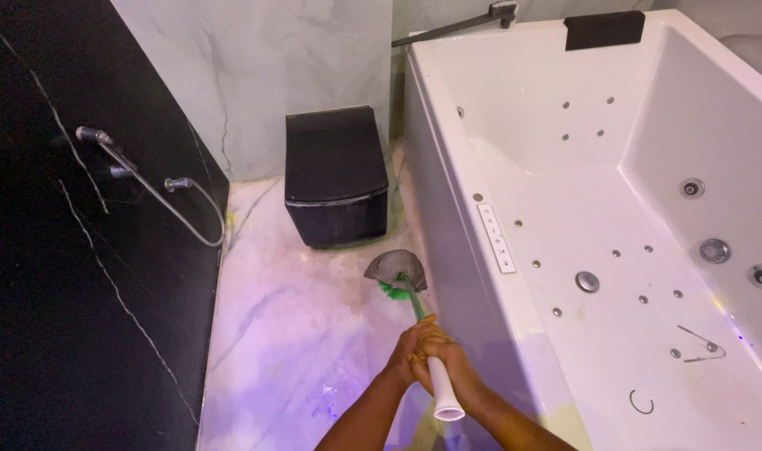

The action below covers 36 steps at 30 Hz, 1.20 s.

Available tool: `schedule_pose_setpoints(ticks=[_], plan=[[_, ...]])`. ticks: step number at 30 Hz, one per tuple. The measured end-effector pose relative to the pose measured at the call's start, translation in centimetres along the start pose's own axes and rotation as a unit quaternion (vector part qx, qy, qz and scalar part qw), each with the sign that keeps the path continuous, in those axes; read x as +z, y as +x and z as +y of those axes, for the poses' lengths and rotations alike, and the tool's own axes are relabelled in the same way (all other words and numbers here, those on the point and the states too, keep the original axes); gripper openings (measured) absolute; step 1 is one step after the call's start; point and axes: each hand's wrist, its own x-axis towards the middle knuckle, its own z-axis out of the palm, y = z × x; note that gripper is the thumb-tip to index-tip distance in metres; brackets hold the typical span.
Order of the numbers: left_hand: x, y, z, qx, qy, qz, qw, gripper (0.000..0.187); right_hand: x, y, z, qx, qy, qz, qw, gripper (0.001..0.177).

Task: The person mops the bathroom floor using a mop with a round head, cleaning the areas around a dark cabinet and a bathtub.

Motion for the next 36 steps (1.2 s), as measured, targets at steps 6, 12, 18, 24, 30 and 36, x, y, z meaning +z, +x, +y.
schedule_pose_setpoints(ticks=[6, 12, 18, 24, 30, 36], plan=[[1.7, 0.5, 0.7, 0.116, 0.124, 0.011, 0.985, 0.017, -1.6, -1.0, 0.9, 0.013, -0.057, -0.001, 0.998, 0.024], [2.7, 0.1, 1.8, -0.048, -0.084, 0.034, 0.995, 0.018, -1.4, -2.1, 2.1, 0.164, -0.052, -0.019, 0.985, 0.034], [2.8, -0.1, 0.4, 0.006, 0.309, 0.006, 0.951, 0.034, -0.5, -3.3, 2.1, 0.011, -0.032, 0.017, 0.999, 0.027], [0.6, -1.1, 0.4, 0.091, 0.252, -0.028, 0.963, 0.019, 0.3, -2.9, 1.1, 0.007, 0.032, -0.02, 0.999, 0.021], [-0.5, -3.0, -0.5, -0.016, 0.151, -0.021, 0.988, 0.009, 2.1, -3.3, -0.5, 0.033, 0.03, -0.024, 0.999, 0.023], [-2.2, -5.4, -2.1, -0.08, -0.013, -0.007, 0.997, 0.008, 4.6, -3.7, -1.4, 0.039, 0.01, -0.024, 0.999, 0.023]])
